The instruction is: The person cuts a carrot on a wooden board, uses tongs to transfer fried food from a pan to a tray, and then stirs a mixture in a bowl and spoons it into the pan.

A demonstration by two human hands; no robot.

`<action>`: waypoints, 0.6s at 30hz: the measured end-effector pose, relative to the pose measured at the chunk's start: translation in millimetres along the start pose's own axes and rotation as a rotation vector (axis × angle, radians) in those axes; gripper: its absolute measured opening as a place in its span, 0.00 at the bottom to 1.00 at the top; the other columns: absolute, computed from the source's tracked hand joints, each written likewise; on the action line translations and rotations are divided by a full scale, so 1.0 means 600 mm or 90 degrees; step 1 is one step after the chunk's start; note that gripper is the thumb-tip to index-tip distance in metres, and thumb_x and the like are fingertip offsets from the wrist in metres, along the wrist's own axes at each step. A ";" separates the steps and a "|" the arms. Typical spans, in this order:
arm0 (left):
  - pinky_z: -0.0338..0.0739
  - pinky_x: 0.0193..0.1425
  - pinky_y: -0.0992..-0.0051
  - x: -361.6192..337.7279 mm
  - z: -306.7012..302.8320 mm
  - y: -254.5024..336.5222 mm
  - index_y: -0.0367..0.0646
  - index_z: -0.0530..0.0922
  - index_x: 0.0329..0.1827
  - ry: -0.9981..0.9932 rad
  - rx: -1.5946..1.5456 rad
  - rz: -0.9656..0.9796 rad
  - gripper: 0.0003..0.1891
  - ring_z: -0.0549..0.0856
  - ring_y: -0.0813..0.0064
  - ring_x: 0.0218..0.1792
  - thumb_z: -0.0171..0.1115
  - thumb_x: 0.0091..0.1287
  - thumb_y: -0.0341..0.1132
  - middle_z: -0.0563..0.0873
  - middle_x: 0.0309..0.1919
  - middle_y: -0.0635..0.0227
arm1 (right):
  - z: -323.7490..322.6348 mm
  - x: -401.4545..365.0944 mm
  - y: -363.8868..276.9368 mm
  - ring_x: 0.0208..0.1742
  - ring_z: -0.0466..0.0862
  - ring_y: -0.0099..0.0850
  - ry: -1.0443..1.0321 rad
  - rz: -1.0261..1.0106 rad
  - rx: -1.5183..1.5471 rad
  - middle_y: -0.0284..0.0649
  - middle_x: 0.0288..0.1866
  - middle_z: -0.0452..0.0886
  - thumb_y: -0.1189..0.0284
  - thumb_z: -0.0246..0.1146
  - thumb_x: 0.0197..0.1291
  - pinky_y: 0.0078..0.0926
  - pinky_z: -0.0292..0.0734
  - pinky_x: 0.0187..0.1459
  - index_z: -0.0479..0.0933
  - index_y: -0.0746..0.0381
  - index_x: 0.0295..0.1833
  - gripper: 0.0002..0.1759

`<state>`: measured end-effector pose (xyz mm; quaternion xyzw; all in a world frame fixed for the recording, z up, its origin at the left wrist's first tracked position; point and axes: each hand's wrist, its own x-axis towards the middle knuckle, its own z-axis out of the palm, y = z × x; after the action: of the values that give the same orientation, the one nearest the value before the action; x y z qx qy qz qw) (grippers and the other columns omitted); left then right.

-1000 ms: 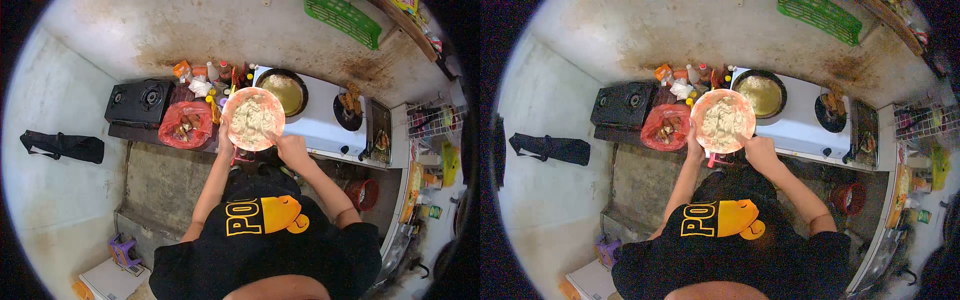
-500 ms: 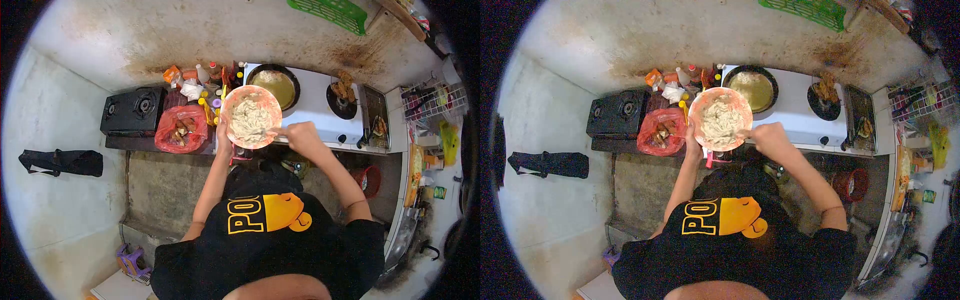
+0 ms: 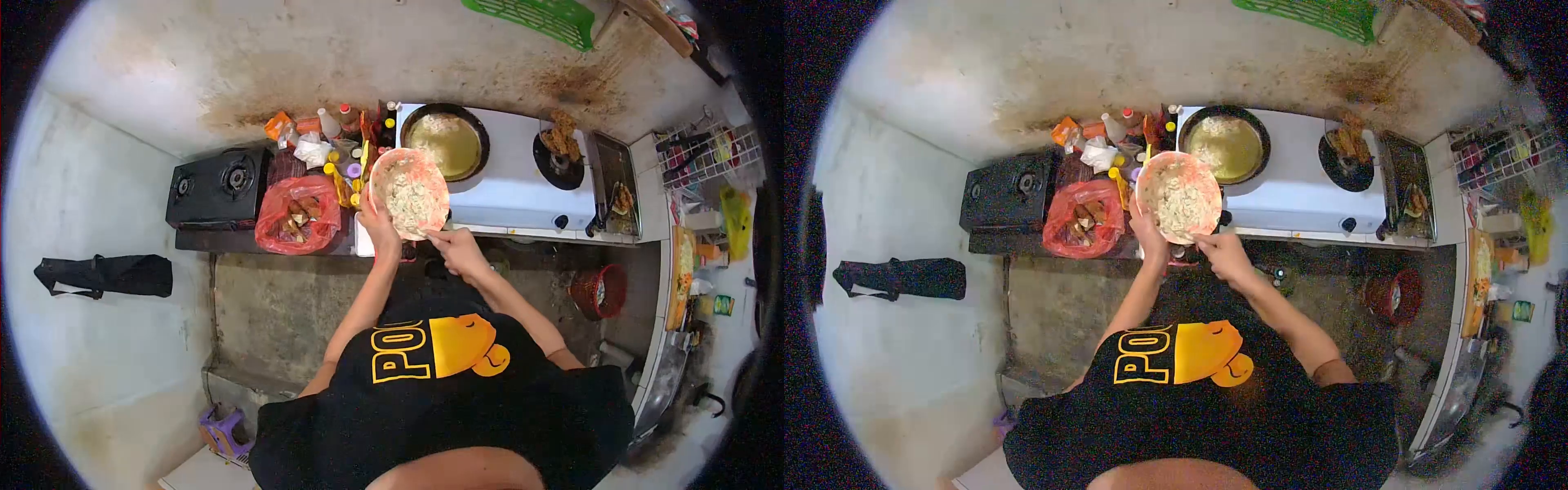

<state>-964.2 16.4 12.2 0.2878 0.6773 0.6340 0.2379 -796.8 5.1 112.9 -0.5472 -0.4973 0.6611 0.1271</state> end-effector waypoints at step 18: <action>0.82 0.54 0.60 0.049 0.038 0.003 0.47 0.56 0.72 -0.120 -0.368 -0.234 0.38 0.79 0.61 0.59 0.41 0.69 0.67 0.72 0.65 0.59 | -0.251 0.141 -0.046 0.12 0.51 0.13 -0.029 -0.005 0.357 0.19 0.17 0.54 0.77 0.50 0.68 0.17 0.44 0.14 0.65 0.65 0.69 0.24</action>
<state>-969.5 53.4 13.0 0.1391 0.4854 0.7169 0.4807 -710.3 156.7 98.5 -0.4739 -0.3000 0.7844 0.2648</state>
